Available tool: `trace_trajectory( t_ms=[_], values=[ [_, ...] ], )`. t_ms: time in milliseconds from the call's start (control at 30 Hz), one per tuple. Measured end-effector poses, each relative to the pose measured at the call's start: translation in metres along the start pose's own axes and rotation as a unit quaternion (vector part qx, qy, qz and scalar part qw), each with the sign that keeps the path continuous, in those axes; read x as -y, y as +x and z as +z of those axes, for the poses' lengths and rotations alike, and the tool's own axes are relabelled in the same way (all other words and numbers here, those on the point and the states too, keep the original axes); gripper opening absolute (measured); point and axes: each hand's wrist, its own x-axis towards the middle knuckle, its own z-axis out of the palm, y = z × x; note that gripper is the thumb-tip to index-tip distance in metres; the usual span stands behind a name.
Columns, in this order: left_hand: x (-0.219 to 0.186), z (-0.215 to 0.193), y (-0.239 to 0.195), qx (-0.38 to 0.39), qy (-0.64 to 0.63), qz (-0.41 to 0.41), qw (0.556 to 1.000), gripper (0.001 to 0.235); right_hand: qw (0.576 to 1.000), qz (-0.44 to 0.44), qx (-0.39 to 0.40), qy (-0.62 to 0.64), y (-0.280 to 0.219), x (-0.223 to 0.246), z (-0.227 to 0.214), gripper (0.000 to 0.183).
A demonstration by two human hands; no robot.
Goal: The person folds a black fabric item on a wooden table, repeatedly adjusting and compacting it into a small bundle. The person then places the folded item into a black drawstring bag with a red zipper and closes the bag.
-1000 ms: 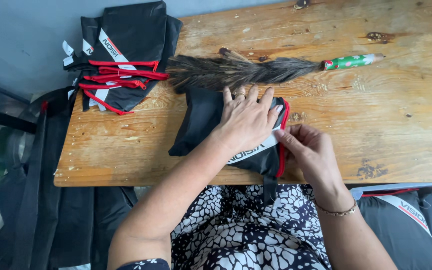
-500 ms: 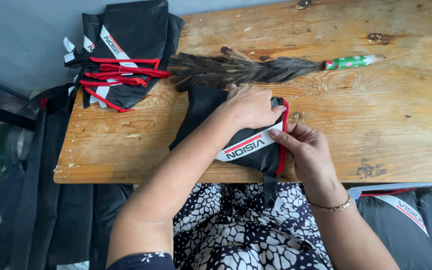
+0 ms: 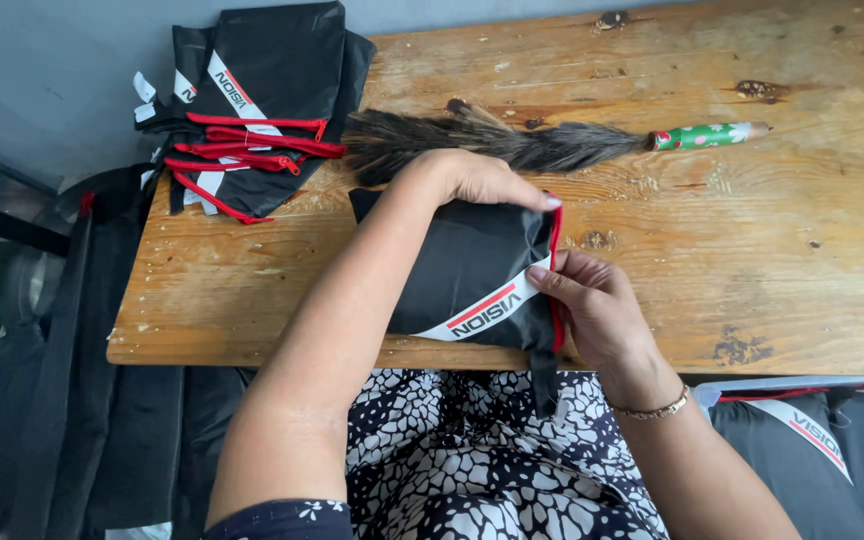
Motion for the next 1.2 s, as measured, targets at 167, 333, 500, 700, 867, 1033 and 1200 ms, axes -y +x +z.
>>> trace_trajectory(
  t_ms=[167, 333, 500, 700, 867, 1033, 1200],
  values=[
    [0.023, -0.002, 0.050, -0.028, 0.068, -0.005, 0.997, 0.070, 0.999, 0.029, 0.004, -0.012, 0.002, -0.002, 0.005, 0.014],
    [0.050, 0.005, 0.090, -0.049, 0.064, 0.025, 0.996, 0.059, 0.999, 0.024, 0.006, -0.045, 0.004, -0.006, 0.002, 0.016],
    [0.068, 0.012, 0.106, -0.087, 0.034, 0.080, 0.992, 0.037, 0.998, 0.029, 0.033, -0.050, -0.001, 0.001, 0.015, 0.015],
    [0.077, 0.022, 0.105, -0.118, -0.057, 0.151, 0.980, 0.024, 0.996, 0.033, 0.059, -0.061, 0.003, -0.003, 0.011, 0.018],
    [0.085, 0.027, 0.090, -0.146, -0.133, 0.215, 0.956, 0.033, 0.994, -0.012, 0.063, -0.088, 0.001, 0.005, 0.015, 0.017],
    [0.085, 0.029, 0.078, -0.157, -0.149, 0.265, 0.940, 0.043, 0.993, -0.021, 0.062, -0.098, 0.002, -0.002, 0.013, 0.019],
    [0.089, 0.027, 0.080, -0.161, -0.141, 0.298, 0.930, 0.048, 0.977, -0.020, 0.107, -0.181, 0.010, 0.005, 0.005, 0.021]
  ],
)
